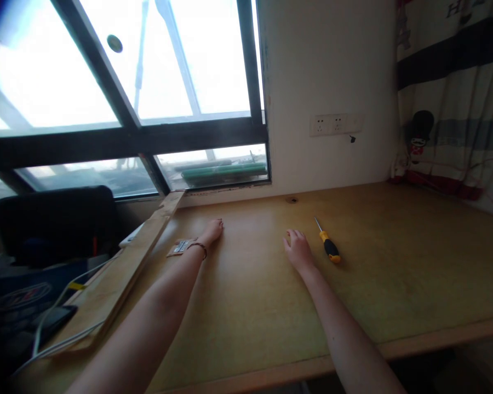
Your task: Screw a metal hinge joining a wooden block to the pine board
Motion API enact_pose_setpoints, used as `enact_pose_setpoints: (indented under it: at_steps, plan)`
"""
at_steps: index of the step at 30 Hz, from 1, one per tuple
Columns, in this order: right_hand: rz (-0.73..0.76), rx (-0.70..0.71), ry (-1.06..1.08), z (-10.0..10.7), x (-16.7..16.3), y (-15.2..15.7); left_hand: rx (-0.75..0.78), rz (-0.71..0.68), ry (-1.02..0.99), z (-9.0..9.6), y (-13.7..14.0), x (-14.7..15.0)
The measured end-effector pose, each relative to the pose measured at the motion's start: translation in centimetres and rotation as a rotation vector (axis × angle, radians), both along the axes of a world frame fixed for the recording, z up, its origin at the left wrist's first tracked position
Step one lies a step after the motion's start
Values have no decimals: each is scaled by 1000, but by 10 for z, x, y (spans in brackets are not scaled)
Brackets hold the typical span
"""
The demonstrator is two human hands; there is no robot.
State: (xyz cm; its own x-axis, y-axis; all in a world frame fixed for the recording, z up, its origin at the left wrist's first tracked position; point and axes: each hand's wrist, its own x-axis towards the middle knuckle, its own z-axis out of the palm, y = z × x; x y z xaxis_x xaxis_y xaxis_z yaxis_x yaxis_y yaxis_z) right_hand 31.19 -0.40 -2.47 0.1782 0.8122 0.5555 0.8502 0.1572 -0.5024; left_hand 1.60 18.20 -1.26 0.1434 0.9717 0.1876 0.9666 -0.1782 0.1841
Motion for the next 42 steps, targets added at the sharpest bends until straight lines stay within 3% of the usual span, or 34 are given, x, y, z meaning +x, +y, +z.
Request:
enact_pose_setpoints:
  at_steps: [7,12,16,19,25,42]
  plan:
    - [6,19,6,1,1,-1,75,-36,37,4,-13,-4]
    - [20,23,15,-1,2,-1,204,-108,26,9,-51,-13]
    - [26,35,25,-2,3,-1,375,-18,-8,15,-86,-34]
    - [23,41,26,-2,3,-1,462,57,-119,15,-101,-51]
    - [24,42,48,-4,5,-3,420,115,-450,0,-102,-70]
    - [17,9,77,-10,6,0,285,136,59,-1,-101,-63]
